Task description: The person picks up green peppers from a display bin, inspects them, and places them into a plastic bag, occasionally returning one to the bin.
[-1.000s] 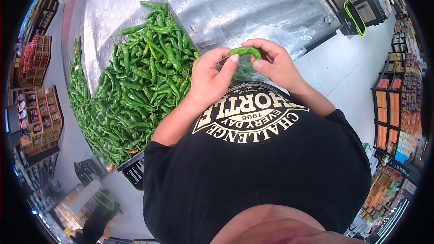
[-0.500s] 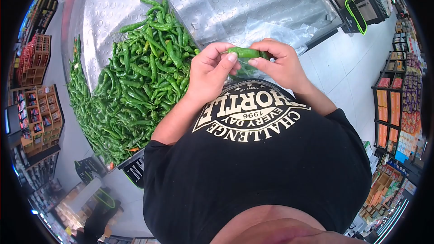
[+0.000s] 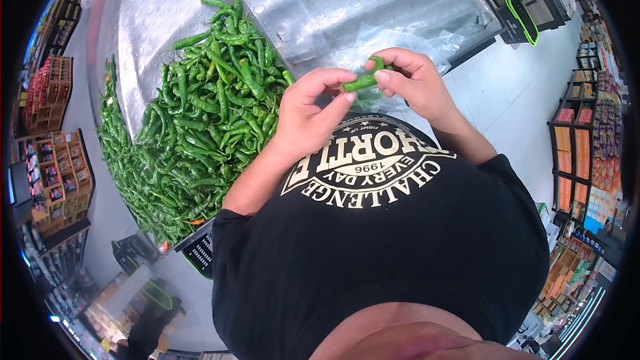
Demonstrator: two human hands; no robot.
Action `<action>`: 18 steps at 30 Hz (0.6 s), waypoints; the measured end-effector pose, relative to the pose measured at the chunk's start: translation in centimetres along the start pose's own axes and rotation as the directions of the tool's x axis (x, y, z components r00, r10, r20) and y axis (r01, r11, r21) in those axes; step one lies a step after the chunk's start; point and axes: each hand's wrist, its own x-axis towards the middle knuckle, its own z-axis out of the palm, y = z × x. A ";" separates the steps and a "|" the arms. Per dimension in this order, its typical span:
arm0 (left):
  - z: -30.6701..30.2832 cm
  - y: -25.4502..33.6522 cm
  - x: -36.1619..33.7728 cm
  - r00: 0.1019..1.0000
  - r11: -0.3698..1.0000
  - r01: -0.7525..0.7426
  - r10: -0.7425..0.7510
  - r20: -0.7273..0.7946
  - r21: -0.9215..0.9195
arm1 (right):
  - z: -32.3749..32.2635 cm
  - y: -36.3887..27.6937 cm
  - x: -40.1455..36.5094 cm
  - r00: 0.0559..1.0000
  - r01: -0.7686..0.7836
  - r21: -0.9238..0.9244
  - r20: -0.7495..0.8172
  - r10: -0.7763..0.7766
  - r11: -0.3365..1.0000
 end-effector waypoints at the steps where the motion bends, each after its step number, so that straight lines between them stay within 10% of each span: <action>1: 0.0 0.0 0.0 1.000 0.999 0.002 -0.001 -0.006 0.042 | 0.1 0.0 0.0 1.000 0.012 0.017 -0.011 -0.012 1.000; 12: -0.5 0.7 -0.2 0.988 0.989 0.149 -0.148 -0.038 0.011 | 0.1 0.7 0.0 0.996 -0.013 -0.075 -0.085 0.007 0.997; 18: -3.8 -0.4 0.3 0.915 0.997 0.053 -0.025 -0.403 0.058 | -0.2 1.1 0.3 0.993 0.036 -0.024 -0.110 -0.038 0.999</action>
